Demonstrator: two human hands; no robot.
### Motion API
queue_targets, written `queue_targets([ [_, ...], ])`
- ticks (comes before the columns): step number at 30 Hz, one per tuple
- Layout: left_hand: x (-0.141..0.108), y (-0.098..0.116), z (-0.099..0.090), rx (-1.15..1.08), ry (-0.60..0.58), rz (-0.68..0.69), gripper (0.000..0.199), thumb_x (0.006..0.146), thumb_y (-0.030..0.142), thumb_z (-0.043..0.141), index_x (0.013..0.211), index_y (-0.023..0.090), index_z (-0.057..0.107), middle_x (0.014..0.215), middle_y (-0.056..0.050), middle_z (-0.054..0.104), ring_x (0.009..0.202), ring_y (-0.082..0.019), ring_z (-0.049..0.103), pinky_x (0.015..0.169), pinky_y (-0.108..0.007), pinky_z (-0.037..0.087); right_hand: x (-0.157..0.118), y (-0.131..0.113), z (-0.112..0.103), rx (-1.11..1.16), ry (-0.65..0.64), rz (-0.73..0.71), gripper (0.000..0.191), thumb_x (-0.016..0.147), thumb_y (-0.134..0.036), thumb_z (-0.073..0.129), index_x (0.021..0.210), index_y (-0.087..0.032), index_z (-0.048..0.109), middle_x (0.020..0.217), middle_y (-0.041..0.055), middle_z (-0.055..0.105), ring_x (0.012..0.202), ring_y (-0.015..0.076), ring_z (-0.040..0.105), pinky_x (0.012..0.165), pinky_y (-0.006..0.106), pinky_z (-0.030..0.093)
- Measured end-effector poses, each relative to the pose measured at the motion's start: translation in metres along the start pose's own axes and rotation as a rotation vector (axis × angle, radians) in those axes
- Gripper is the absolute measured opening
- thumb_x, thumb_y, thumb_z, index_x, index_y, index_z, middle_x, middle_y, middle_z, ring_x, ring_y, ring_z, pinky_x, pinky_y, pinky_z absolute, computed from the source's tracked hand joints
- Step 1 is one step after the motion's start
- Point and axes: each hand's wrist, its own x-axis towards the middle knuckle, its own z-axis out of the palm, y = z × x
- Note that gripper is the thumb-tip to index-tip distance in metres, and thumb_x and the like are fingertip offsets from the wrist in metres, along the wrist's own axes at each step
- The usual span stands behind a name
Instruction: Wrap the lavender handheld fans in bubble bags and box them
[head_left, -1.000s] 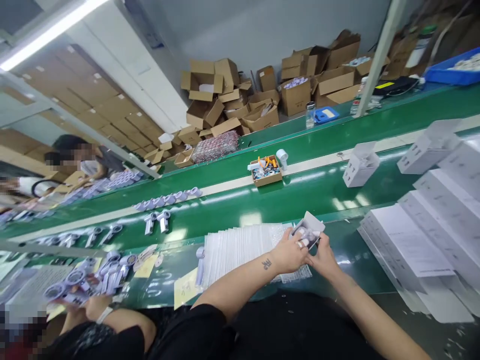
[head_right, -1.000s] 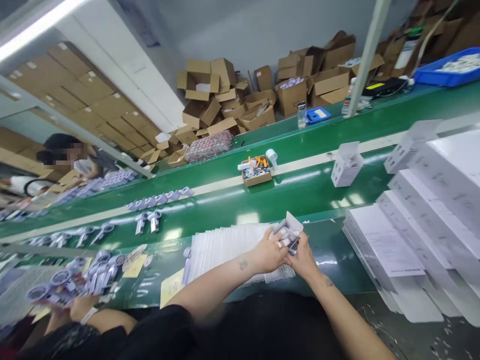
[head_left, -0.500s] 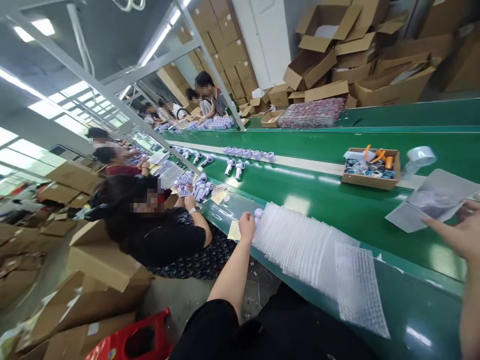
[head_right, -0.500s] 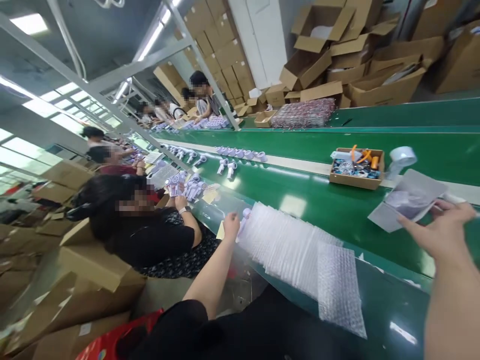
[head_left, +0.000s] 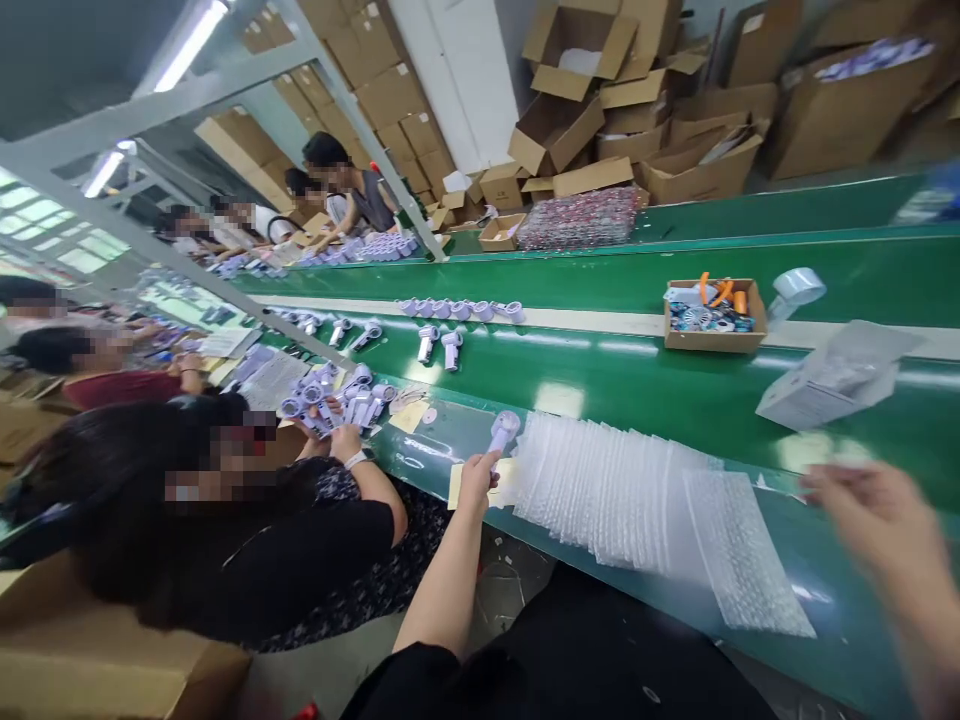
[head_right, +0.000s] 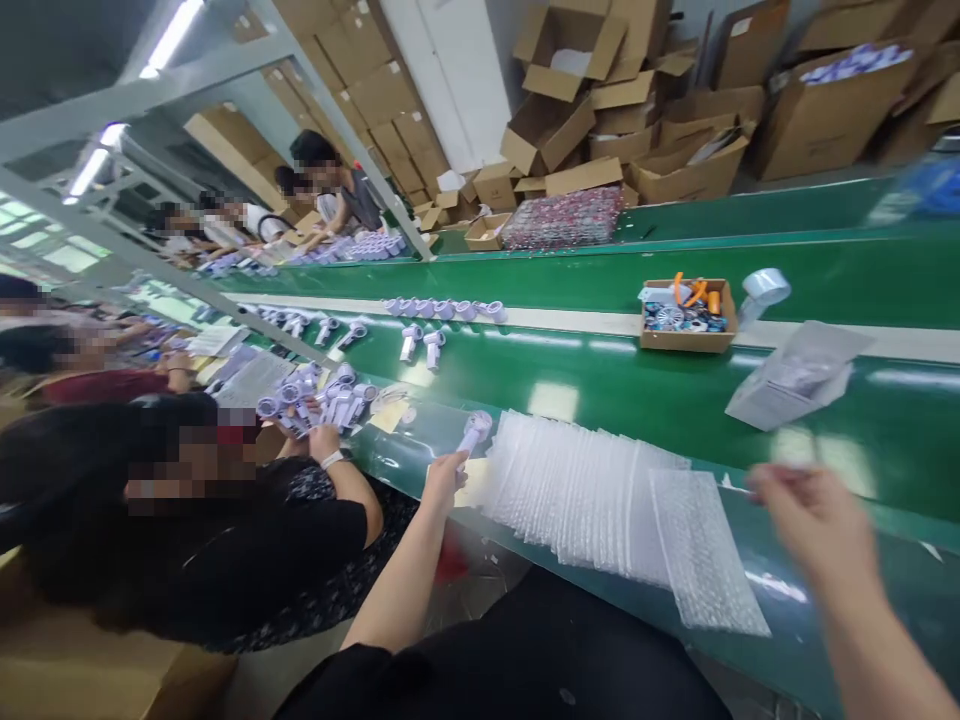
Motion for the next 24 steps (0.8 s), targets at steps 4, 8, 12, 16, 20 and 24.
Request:
queue_targets([
  [4,-0.053,0.029,0.051,-0.323,-0.35,0.033,0.041,0.065,0.051,0.065,0.075,0.017,0.045,0.062,0.004,0.05,0.046,-0.008,0.051,0.043,-0.019,0.035,-0.081,-0.002,0.07,0.595,-0.437,0.426,0.04,0.061,-0.041,0.075,0.092,-0.022,0.058,0.094,0.0069,0.067,0.083,0.0218,0.065,0.069,0.035,0.05],
  [8,-0.128,0.031,0.135,-0.366,-0.942,-0.108,0.049,0.065,0.054,0.067,0.085,0.014,0.05,0.068,0.0,0.055,0.047,-0.01,0.055,0.042,-0.02,0.038,-0.1,0.006,0.093,1.06,-0.46,0.347,0.041,0.066,-0.049,0.07,0.097,-0.025,0.056,0.113,0.0054,0.063,0.104,0.022,0.059,0.089,0.04,0.047],
  [12,-0.18,0.002,0.212,0.119,-1.342,0.018,0.057,0.081,0.065,0.037,0.094,0.011,0.052,0.074,-0.007,0.058,0.059,-0.017,0.061,0.05,-0.026,0.046,-0.097,0.034,0.038,1.065,-0.013,0.264,0.041,0.062,-0.038,0.076,0.094,-0.027,0.053,0.088,-0.0049,0.063,0.075,0.0131,0.063,0.078,0.035,0.054],
  [16,-0.195,-0.028,0.262,0.948,-1.114,0.889,0.038,0.087,0.044,0.044,0.099,0.01,0.056,0.1,-0.016,0.058,0.095,-0.026,0.057,0.074,-0.035,0.049,-0.108,0.071,-0.04,0.837,0.324,0.231,0.059,0.054,-0.028,0.082,0.101,-0.031,0.045,0.09,-0.0084,0.059,0.065,0.0098,0.06,0.062,0.03,0.057],
  [20,-0.19,-0.04,0.288,1.308,-1.1,1.183,0.018,0.081,0.015,0.051,0.096,0.008,0.059,0.1,-0.017,0.058,0.098,-0.026,0.056,0.08,-0.036,0.047,-0.128,0.101,-0.082,0.794,0.215,0.389,0.054,0.06,-0.031,0.078,0.104,-0.028,0.046,0.089,-0.0029,0.062,0.072,0.0152,0.063,0.058,0.03,0.057],
  [24,-0.182,-0.041,0.299,1.372,-1.056,1.153,0.023,0.084,0.025,0.053,0.098,0.007,0.058,0.1,-0.018,0.057,0.096,-0.028,0.055,0.079,-0.038,0.047,-0.14,0.115,-0.088,0.873,0.055,0.463,0.052,0.062,-0.024,0.077,0.106,-0.027,0.049,0.092,-0.0003,0.065,0.08,0.0182,0.065,0.062,0.029,0.058],
])
